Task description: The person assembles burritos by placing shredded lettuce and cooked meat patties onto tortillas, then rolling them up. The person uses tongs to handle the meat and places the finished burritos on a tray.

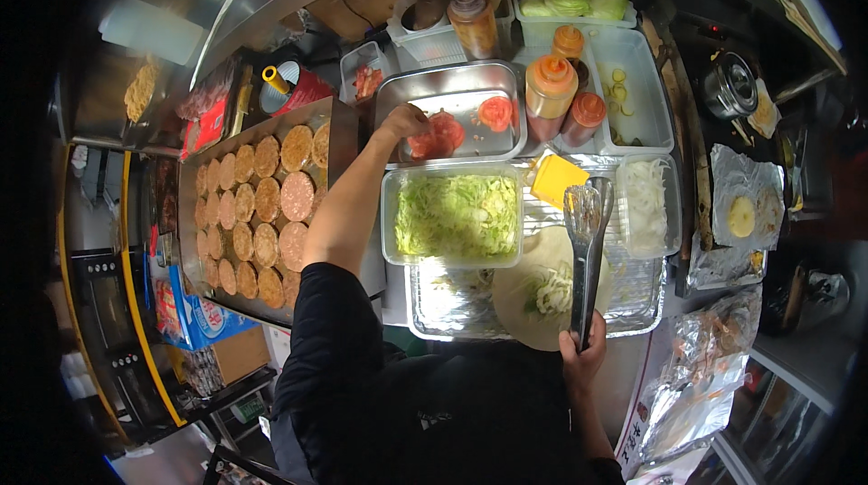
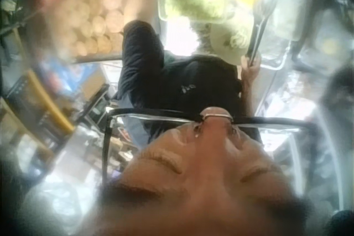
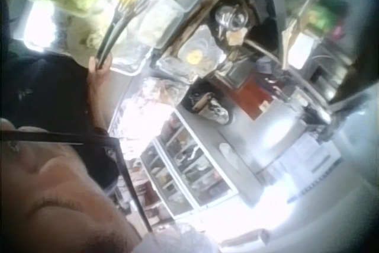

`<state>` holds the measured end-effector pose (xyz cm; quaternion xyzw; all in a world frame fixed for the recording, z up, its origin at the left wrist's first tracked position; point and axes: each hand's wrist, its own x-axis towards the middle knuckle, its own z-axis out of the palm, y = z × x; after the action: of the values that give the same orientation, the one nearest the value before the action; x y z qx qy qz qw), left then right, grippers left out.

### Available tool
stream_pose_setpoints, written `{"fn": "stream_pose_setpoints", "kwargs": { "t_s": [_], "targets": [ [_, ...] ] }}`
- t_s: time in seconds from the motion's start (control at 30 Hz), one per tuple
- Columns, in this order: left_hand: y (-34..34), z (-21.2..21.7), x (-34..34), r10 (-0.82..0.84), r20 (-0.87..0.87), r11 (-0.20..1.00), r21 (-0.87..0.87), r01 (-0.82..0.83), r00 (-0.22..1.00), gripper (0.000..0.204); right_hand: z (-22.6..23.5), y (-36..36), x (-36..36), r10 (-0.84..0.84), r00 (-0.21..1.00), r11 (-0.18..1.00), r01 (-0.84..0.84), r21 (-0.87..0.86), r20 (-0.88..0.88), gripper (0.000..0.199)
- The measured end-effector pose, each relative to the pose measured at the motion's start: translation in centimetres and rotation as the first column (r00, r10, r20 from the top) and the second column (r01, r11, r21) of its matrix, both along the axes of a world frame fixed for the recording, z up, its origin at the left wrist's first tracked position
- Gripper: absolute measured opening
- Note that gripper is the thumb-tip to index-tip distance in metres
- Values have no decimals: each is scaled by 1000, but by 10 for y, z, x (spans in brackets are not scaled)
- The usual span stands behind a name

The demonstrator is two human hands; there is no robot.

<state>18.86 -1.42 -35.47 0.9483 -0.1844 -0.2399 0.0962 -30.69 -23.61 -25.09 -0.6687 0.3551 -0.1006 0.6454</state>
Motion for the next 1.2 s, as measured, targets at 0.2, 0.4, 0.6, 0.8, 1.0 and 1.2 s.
{"fn": "stream_pose_setpoints", "kwargs": {
  "t_s": [0.2,0.4,0.6,0.8,1.0,1.2],
  "targets": [
    [25,11,0,154,-414,821,-451,-349,897,29,-8,-13,-4,51,996,996,-56,64,69,51],
    [7,66,-51,123,-438,639,-652,-409,890,11,3,-29,-2,102,987,994,-107,33,127,46],
    [-48,131,-195,37,-374,524,-782,-337,927,6,4,-56,-10,106,994,994,-106,-2,5,51],
    [-110,83,-355,-174,-641,561,-688,-460,747,7,4,-72,-9,103,991,993,-107,54,84,54],
    [-146,35,-404,169,-279,795,-528,-298,945,11,-13,-80,-27,99,982,986,-119,118,163,54],
    [-123,36,-411,255,227,817,-570,-84,940,27,-11,-90,-39,118,972,983,-143,112,203,55]
  ]
}}
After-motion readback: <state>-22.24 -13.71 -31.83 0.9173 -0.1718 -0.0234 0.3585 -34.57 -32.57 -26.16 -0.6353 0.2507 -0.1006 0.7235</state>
